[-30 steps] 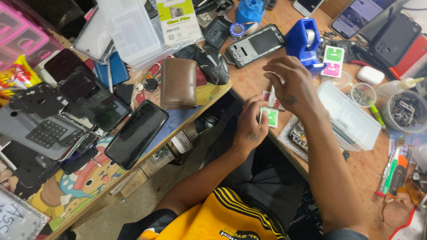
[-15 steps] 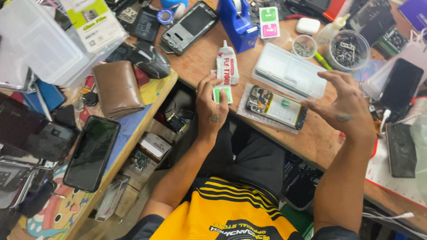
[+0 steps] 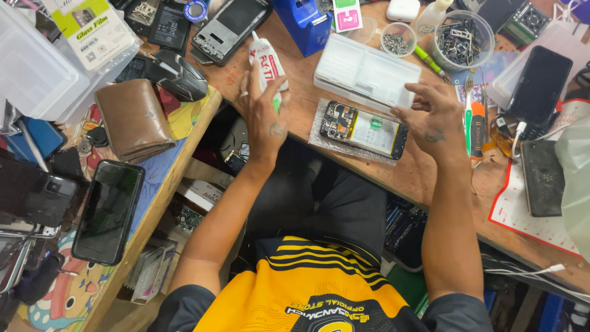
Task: The person applies adhesive to a disassembled smartphone, then assembles the back cover onto the device. The person handles multiple phones and tools on a cluttered workbench, including a screwdriver and adhesive tubes, while organizing parts and components.
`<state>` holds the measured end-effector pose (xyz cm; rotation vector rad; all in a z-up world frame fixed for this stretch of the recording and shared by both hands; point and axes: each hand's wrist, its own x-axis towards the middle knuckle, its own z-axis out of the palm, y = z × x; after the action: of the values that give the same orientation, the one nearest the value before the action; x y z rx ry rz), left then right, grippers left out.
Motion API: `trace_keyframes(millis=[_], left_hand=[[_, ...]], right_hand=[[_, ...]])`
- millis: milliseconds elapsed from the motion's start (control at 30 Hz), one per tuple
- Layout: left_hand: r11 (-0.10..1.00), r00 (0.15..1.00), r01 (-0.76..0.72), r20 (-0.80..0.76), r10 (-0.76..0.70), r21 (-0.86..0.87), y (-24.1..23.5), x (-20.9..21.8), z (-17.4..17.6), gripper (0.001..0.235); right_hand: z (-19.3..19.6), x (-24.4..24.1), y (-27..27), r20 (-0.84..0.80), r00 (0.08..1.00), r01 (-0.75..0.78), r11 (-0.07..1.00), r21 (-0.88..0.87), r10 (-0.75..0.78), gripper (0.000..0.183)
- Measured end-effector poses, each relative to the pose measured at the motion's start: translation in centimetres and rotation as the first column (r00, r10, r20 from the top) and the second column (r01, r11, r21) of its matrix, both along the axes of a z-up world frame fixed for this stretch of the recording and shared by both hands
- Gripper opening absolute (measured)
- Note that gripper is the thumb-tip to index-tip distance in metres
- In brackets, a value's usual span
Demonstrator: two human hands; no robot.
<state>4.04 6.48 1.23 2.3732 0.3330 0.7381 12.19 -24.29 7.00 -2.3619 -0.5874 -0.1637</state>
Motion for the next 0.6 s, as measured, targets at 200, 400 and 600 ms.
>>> trace_keyframes(millis=[200, 400, 600], left_hand=[[1.0, 0.999, 0.028, 0.025, -0.028, -0.006, 1.0, 0.7, -0.8, 0.03], [1.0, 0.997, -0.012, 0.076, 0.013, -0.018, 1.0, 1.0, -0.2, 0.018], [0.997, 0.994, -0.076, 0.076, 0.077, -0.017, -1.3, 0.5, 2.2, 0.017]], right_hand=[[-0.4, 0.2, 0.3, 0.034, 0.999, -0.004, 0.998, 0.056, 0.002, 0.049], [-1.4, -0.3, -0.1, 0.029, 0.996, 0.077, 0.99, 0.115, -0.08, 0.045], [-0.6, 0.5, 0.0, 0.228, 0.972, 0.037, 0.993, 0.113, -0.062, 0.034]])
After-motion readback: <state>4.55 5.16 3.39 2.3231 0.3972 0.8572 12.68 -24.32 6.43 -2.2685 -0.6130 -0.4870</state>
